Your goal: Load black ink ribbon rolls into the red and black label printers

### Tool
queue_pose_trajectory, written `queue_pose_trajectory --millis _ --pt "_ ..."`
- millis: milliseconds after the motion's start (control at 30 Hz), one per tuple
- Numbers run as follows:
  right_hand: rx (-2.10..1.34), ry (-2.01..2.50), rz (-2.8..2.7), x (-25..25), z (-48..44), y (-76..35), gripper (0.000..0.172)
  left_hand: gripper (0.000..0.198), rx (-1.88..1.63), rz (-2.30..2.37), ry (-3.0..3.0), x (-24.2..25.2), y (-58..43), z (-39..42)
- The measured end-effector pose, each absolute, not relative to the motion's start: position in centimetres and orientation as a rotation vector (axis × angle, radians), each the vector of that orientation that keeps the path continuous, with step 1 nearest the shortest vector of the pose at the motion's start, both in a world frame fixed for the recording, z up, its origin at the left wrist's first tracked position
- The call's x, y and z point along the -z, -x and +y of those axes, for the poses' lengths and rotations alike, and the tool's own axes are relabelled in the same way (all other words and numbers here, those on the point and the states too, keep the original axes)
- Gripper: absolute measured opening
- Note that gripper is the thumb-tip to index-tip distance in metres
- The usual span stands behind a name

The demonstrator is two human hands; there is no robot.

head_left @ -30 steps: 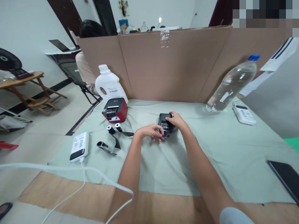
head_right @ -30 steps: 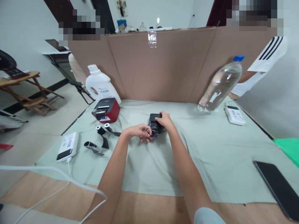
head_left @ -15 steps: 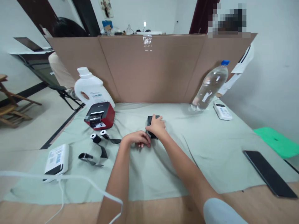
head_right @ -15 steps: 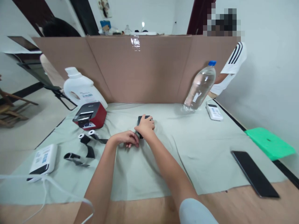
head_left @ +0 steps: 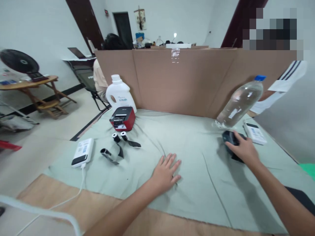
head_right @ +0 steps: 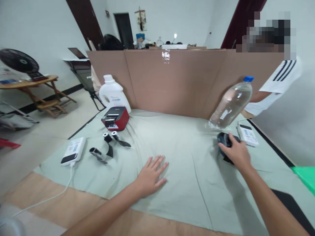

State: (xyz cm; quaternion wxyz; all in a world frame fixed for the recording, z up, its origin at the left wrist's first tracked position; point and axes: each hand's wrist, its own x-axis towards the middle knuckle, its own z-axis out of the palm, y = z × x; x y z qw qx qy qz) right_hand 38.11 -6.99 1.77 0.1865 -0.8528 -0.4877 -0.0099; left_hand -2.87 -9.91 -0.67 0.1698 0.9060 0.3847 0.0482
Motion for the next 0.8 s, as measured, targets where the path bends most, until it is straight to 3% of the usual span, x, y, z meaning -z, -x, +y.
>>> queue_pose_trajectory --millis 167,367,467,533,600,667,800 --pt "-0.016 2.479 -1.185 -0.7 -7.5 -42.2 0.096 0.07 -0.113 1.051 -2.506 2.0 5.1 -12.9" --pt "0.105 2.639 -1.029 -1.3 -5.1 -39.7 0.098 0.073 -0.147 0.941 -2.252 -1.0 5.9 -12.9" --pt "0.325 2.564 -1.366 -2.4 -2.8 -34.6 0.094 0.052 -0.37 1.208 -1.887 -4.7 9.6 -9.9" --pt "0.34 2.383 -1.686 -2.9 -0.7 -29.0 0.085 0.033 -0.794 1.475 -1.751 -7.1 13.9 -5.9" --pt "0.228 2.125 -1.927 -3.0 1.9 -22.3 0.075 0.024 -1.29 1.687 -1.578 -8.6 18.9 -0.7" --pt "-0.049 1.837 -2.078 -2.6 4.8 -15.1 0.065 0.019 -1.549 1.748 -1.28 -8.6 23.5 5.0" --pt "-0.536 1.47 -2.061 -0.9 10.5 -1.7 0.059 0.006 -1.422 1.807 -0.9 -6.6 28.9 13.3"
